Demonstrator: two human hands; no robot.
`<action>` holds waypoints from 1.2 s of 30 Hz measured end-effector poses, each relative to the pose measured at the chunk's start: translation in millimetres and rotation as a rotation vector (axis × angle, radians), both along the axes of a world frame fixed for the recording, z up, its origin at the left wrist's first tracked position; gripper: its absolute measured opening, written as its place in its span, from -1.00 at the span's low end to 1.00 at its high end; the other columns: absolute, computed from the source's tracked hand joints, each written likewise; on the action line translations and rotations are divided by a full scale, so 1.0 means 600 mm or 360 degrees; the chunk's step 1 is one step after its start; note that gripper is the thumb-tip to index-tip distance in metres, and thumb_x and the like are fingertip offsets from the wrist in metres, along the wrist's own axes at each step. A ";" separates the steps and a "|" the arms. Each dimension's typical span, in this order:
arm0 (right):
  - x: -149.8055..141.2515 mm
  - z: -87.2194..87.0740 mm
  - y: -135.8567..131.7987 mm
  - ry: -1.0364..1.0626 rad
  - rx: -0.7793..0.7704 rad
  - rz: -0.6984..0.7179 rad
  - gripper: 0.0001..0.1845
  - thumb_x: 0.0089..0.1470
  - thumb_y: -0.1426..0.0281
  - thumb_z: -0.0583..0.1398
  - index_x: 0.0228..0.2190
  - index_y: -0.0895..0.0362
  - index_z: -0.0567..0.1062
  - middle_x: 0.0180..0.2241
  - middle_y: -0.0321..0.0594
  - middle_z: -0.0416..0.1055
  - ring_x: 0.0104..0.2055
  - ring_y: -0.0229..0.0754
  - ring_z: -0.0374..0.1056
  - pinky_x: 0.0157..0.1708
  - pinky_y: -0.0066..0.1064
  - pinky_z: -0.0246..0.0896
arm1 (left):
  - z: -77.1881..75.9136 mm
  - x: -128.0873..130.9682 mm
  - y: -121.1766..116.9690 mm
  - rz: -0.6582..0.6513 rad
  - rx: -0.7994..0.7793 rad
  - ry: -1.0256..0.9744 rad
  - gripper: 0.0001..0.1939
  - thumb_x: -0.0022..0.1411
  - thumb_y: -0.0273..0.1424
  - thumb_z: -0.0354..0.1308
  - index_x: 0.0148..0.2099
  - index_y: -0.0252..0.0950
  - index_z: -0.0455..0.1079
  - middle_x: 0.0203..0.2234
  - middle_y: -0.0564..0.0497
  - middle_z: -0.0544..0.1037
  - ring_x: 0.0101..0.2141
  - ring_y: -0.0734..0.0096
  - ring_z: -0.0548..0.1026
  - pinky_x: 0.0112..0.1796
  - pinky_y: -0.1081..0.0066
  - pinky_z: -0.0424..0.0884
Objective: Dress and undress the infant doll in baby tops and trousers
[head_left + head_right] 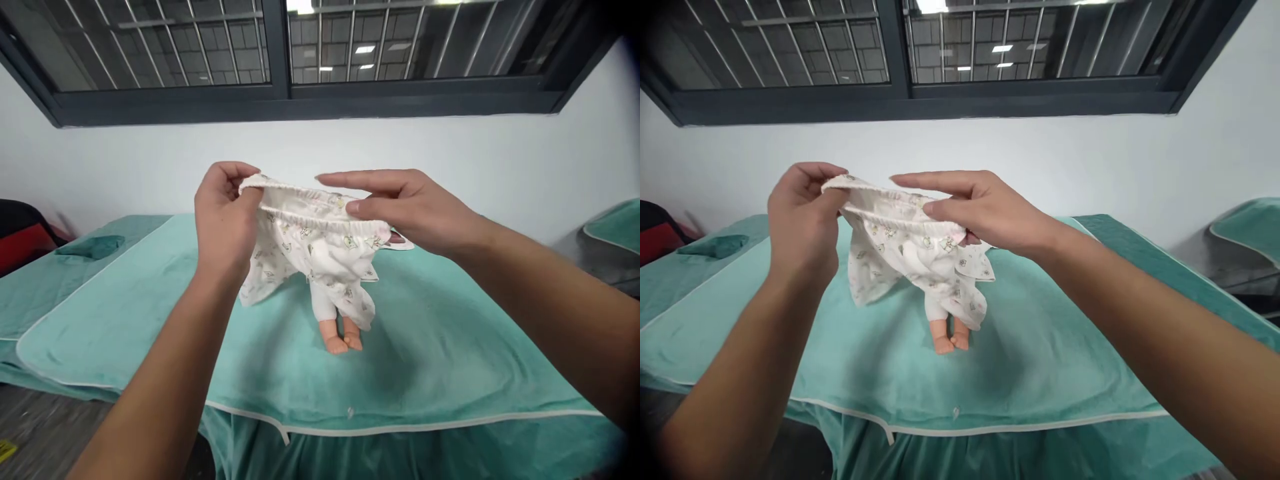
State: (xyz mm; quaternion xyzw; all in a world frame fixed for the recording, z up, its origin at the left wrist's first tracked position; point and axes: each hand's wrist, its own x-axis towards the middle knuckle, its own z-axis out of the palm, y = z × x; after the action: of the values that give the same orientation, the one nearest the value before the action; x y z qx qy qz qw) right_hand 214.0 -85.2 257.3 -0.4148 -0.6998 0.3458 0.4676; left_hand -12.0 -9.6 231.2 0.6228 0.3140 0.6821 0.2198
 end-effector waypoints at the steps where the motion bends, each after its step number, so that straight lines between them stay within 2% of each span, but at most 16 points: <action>1: -0.003 0.005 -0.002 0.0033 -0.0020 0.0035 -0.74 0.06 0.34 0.29 -0.16 0.10 0.61 -0.46 -0.36 0.36 -0.43 -0.33 0.29 -0.47 -0.47 0.13 | 0.008 0.001 -0.004 -0.0002 0.0090 -0.0003 -0.77 0.11 -0.65 0.09 -0.18 -0.35 0.43 -0.33 0.05 0.50 -0.30 0.54 0.44 -0.27 0.52 0.33; 4: -0.003 0.014 -0.003 -0.0033 -0.0009 0.0109 -0.84 0.03 0.33 0.33 -0.30 0.12 0.63 -0.43 -0.30 0.43 -0.41 -0.28 0.31 -0.48 -0.45 0.15 | 0.019 0.002 -0.022 -0.0047 0.0300 0.0038 -0.64 0.00 -0.75 -0.01 -0.24 -0.31 0.45 -0.33 0.05 0.53 -0.24 0.48 0.49 -0.19 0.46 0.37; 6: 0.003 0.014 0.001 -0.0193 -0.0002 0.0162 -0.82 0.01 0.26 0.36 -0.34 0.10 0.63 -0.43 -0.28 0.44 -0.39 -0.25 0.32 -0.45 -0.43 0.16 | 0.017 0.000 -0.033 -0.0127 0.0296 0.0122 -0.61 -0.05 -0.76 -0.04 -0.31 -0.26 0.46 -0.40 0.08 0.55 -0.31 0.46 0.49 -0.28 0.45 0.37; 9: 0.016 -0.001 0.009 -0.0555 -0.0014 0.0230 -0.72 -0.06 0.13 0.40 -0.36 0.06 0.63 -0.43 -0.29 0.44 -0.40 -0.24 0.29 -0.44 -0.41 0.12 | 0.004 -0.004 -0.042 -0.0282 0.0133 0.0248 -0.65 -0.07 -0.73 -0.03 -0.41 -0.24 0.48 -0.49 0.09 0.56 -0.43 0.45 0.47 -0.42 0.44 0.32; 12: 0.023 -0.032 0.013 -0.0881 0.0030 0.0247 -0.62 -0.22 0.08 0.46 -0.39 0.03 0.62 -0.43 -0.30 0.42 -0.42 -0.22 0.26 -0.44 -0.39 0.07 | -0.011 -0.006 -0.044 -0.0411 -0.0079 0.0325 -0.69 -0.08 -0.69 -0.01 -0.46 -0.26 0.48 -0.54 0.07 0.56 -0.46 0.42 0.47 -0.45 0.44 0.31; 13: 0.023 -0.044 0.012 -0.0949 0.0060 0.0246 -0.63 -0.21 0.07 0.46 -0.41 0.03 0.61 -0.42 -0.29 0.42 -0.40 -0.20 0.26 -0.42 -0.38 0.08 | -0.014 -0.006 -0.044 -0.0429 -0.0146 0.0365 -0.70 -0.07 -0.68 -0.02 -0.47 -0.27 0.48 -0.54 0.06 0.56 -0.46 0.42 0.47 -0.46 0.45 0.30; 15: 0.020 -0.064 0.010 -0.1006 0.0132 0.0215 -0.69 -0.06 0.07 0.38 -0.44 0.06 0.59 -0.36 -0.24 0.41 -0.33 -0.16 0.28 -0.36 -0.34 0.11 | -0.021 -0.005 -0.043 -0.0411 -0.0254 0.0476 -0.72 -0.06 -0.65 -0.02 -0.49 -0.28 0.49 -0.55 0.05 0.55 -0.46 0.43 0.46 -0.46 0.47 0.29; 18: 0.011 -0.081 0.008 -0.0823 0.0229 0.0089 -0.68 0.16 0.11 0.22 -0.43 0.09 0.56 -0.20 -0.18 0.39 -0.21 -0.14 0.29 -0.23 -0.31 0.14 | -0.031 0.001 -0.047 -0.0395 -0.0355 0.0654 -0.75 0.05 -0.59 0.01 -0.42 -0.28 0.51 -0.48 0.04 0.57 -0.40 0.41 0.48 -0.38 0.45 0.34; 20: 0.002 -0.083 0.008 -0.0520 0.0230 -0.0004 -0.67 0.19 0.13 0.19 -0.44 0.11 0.53 -0.15 -0.19 0.37 -0.18 -0.16 0.28 -0.19 -0.32 0.14 | -0.041 0.010 -0.054 -0.0521 -0.0434 0.0755 -0.80 0.17 -0.47 0.07 -0.25 -0.25 0.53 -0.35 0.03 0.60 -0.29 0.37 0.51 -0.28 0.42 0.39; 22: -0.006 -0.085 0.010 -0.0185 0.0145 -0.0066 -0.64 0.19 0.12 0.19 -0.47 0.12 0.48 -0.20 -0.23 0.35 -0.24 -0.21 0.26 -0.23 -0.35 0.14 | -0.055 0.021 -0.063 -0.0688 -0.0491 0.0881 -0.78 0.22 -0.32 0.14 -0.09 -0.21 0.48 -0.23 0.02 0.59 -0.19 0.32 0.52 -0.20 0.39 0.41; 24: -0.012 -0.088 0.013 0.0065 0.0034 -0.0108 -0.60 0.18 0.08 0.19 -0.51 0.12 0.41 -0.34 -0.28 0.31 -0.37 -0.27 0.19 -0.34 -0.39 0.11 | -0.069 0.030 -0.070 -0.0800 -0.0525 0.1068 -0.76 0.21 -0.21 0.18 -0.13 -0.21 0.45 -0.24 0.03 0.56 -0.21 0.31 0.50 -0.23 0.39 0.41; 27: -0.014 -0.099 0.017 0.0293 -0.0040 -0.0143 -0.50 0.14 -0.01 0.21 -0.55 0.10 0.29 -0.48 -0.34 0.20 -0.46 -0.30 0.08 -0.46 -0.42 0.03 | -0.082 0.032 -0.073 -0.0794 -0.0574 0.1242 -0.76 0.21 -0.17 0.18 -0.32 -0.25 0.42 -0.37 0.05 0.52 -0.34 0.35 0.45 -0.35 0.41 0.36; 29: -0.011 -0.106 0.018 0.0410 -0.0075 -0.0114 -0.49 0.13 -0.08 0.20 -0.52 0.09 0.30 -0.49 -0.32 0.23 -0.45 -0.27 0.13 -0.46 -0.42 0.07 | -0.082 0.026 -0.069 -0.0762 -0.0626 0.1069 -0.75 0.22 -0.18 0.16 -0.31 -0.27 0.45 -0.36 0.04 0.53 -0.33 0.33 0.46 -0.34 0.41 0.37; 32: -0.006 -0.112 0.017 0.0442 -0.0204 0.0030 -0.46 0.10 -0.17 0.16 -0.42 0.07 0.40 -0.45 -0.28 0.33 -0.41 -0.21 0.24 -0.44 -0.39 0.15 | -0.072 0.019 -0.061 -0.0775 -0.0696 0.0551 -0.75 0.20 -0.19 0.21 -0.22 -0.28 0.48 -0.34 0.03 0.56 -0.32 0.33 0.49 -0.32 0.42 0.40; 34: -0.004 -0.113 0.014 0.0284 -0.0306 0.0245 -0.47 0.07 -0.15 0.21 -0.37 0.09 0.45 -0.41 -0.26 0.39 -0.38 -0.19 0.30 -0.42 -0.39 0.18 | -0.065 0.022 -0.059 -0.0826 -0.0722 0.0287 -0.76 0.17 -0.22 0.25 -0.21 -0.28 0.48 -0.40 0.04 0.54 -0.37 0.37 0.48 -0.37 0.45 0.39; 36: -0.007 -0.113 0.011 0.0093 -0.0397 0.0450 -0.52 0.03 -0.06 0.30 -0.33 0.11 0.49 -0.36 -0.24 0.43 -0.34 -0.18 0.34 -0.39 -0.41 0.21 | -0.062 0.028 -0.059 -0.0896 -0.0748 0.0156 -0.78 0.17 -0.24 0.26 -0.21 -0.28 0.48 -0.43 0.06 0.52 -0.42 0.42 0.46 -0.42 0.48 0.38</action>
State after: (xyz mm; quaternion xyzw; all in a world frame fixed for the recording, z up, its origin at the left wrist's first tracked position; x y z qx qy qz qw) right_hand 210.0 -78.3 189.7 -0.3568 -0.6888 0.5042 0.3794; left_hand 4.7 -45.2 193.8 0.6492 0.2888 0.4736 0.5205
